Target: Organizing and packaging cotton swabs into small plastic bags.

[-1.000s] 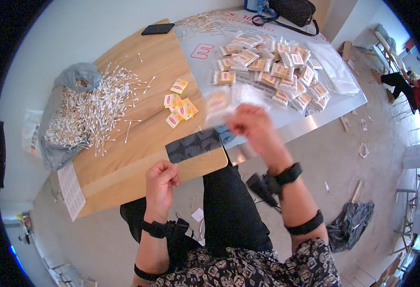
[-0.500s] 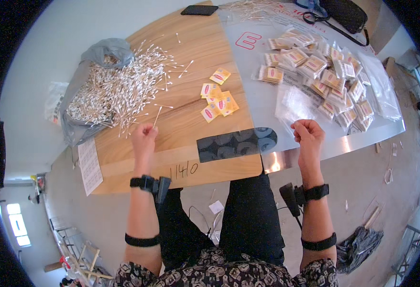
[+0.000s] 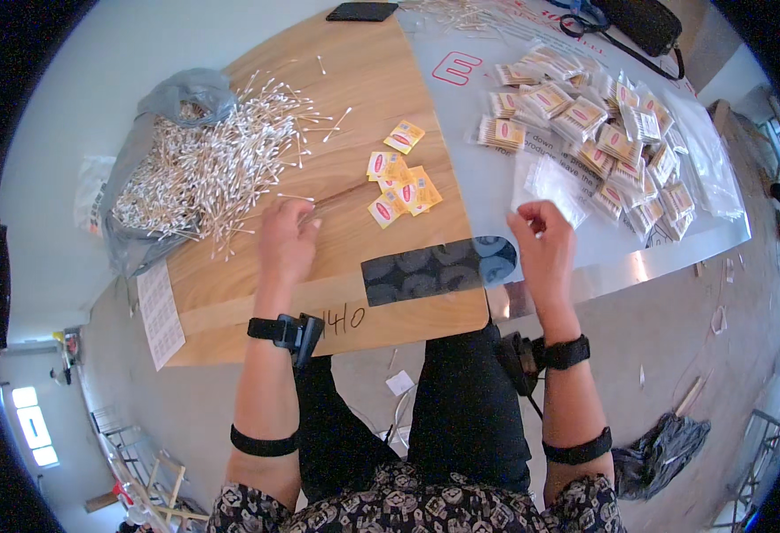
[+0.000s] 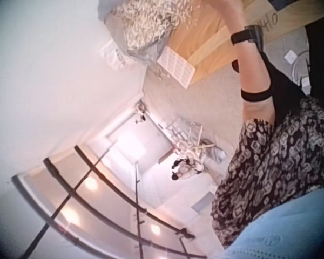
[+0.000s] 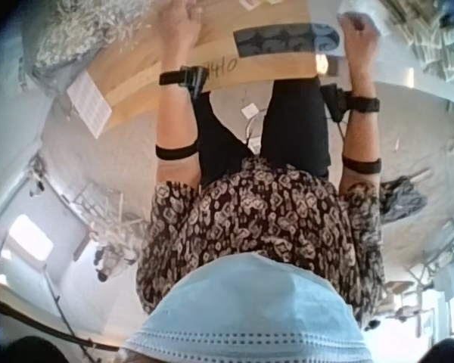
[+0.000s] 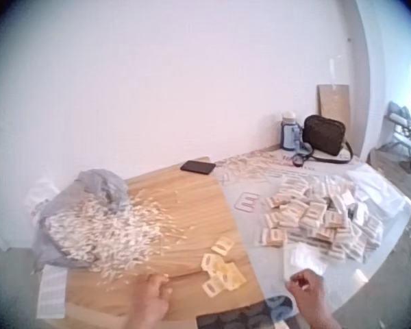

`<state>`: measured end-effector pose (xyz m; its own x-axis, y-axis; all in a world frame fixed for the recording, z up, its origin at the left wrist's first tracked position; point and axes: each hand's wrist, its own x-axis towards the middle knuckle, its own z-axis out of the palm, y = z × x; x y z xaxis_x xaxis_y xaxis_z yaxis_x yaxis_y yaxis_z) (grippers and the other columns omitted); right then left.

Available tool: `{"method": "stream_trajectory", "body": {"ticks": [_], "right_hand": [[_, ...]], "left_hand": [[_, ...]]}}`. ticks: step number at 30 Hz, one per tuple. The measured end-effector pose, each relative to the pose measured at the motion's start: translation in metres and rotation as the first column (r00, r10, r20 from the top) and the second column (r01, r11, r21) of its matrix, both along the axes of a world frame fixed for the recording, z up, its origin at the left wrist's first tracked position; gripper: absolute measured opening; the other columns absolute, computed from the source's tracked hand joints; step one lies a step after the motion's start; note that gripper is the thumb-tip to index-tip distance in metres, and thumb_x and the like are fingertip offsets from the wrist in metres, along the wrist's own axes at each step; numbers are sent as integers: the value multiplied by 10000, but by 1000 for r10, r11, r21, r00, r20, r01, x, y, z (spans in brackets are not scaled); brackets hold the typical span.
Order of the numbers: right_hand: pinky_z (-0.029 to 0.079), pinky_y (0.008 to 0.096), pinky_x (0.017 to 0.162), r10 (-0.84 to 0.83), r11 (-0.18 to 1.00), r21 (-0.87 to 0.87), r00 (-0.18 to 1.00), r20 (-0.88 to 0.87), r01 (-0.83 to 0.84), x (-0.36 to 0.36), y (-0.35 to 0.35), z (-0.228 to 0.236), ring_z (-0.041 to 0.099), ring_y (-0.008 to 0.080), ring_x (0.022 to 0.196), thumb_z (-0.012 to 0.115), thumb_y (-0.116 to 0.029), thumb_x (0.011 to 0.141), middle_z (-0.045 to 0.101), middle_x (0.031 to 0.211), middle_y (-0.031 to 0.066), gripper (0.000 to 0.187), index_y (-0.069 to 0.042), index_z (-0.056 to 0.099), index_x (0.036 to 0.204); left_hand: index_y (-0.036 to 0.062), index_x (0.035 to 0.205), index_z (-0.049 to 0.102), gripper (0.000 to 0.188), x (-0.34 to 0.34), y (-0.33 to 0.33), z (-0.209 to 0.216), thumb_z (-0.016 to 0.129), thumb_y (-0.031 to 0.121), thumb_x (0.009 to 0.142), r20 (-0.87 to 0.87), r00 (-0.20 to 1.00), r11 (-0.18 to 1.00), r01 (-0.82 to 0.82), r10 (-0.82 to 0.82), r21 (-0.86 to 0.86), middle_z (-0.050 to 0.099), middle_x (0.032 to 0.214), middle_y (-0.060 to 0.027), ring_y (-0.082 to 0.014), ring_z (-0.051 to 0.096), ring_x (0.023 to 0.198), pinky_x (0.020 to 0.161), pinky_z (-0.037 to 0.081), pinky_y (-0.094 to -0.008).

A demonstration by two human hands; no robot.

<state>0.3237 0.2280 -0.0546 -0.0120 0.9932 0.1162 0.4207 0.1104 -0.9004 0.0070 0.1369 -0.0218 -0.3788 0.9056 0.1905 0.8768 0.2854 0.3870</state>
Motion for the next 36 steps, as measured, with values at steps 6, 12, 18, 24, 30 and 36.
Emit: {"method": "stream_trajectory", "body": {"ticks": [6,12,18,24,30,36], "right_hand": [[483,383,728,-143,990,23,952,272,142,42,31,-23,585,255,784,732,-116,728,630,889,126,194,-22,649,875],[478,403,708,5,997,66,957,290,-26,58,9,-50,582,309,784,722,-120,715,556,815,127,139,-46,637,796],[467,422,751,-53,966,253,908,416,-60,52,-3,-39,559,323,877,691,-120,751,548,866,105,133,-53,604,826],[467,424,742,-56,939,315,849,526,-134,56,-12,-54,556,322,857,668,-125,791,553,883,108,118,-46,583,812],[442,311,623,-128,988,86,992,21,126,44,-36,-9,516,193,664,636,-95,860,550,774,106,109,-15,579,815],[442,299,609,147,989,29,965,-216,-144,-17,-76,22,529,174,638,671,-76,827,568,723,100,117,6,590,804]], "left_hand": [[20,1312,475,587,65,-4,6,707,84,777,-17,955,946,291,-297,-144,464,1354,-167,-342,442,1242,1019,372,-430],[-2,1399,385,669,60,-12,-15,679,71,802,145,940,947,319,-310,-44,340,1483,-181,-352,350,1347,1120,295,-407],[2,1385,420,621,66,-17,-8,660,36,813,249,936,958,275,-249,-77,332,1492,-180,-318,328,1375,1145,263,-372],[-12,1273,514,459,83,-29,-10,648,44,837,356,917,984,160,-178,80,474,1357,-185,-299,462,1258,1060,365,-367],[-12,1063,632,205,113,-40,15,628,126,912,756,654,998,-9,-37,56,666,989,-92,-147,632,887,789,508,-277],[-2,958,661,226,146,-29,20,629,221,932,952,301,996,89,-49,23,666,826,-48,-100,599,711,630,465,-222]]}}
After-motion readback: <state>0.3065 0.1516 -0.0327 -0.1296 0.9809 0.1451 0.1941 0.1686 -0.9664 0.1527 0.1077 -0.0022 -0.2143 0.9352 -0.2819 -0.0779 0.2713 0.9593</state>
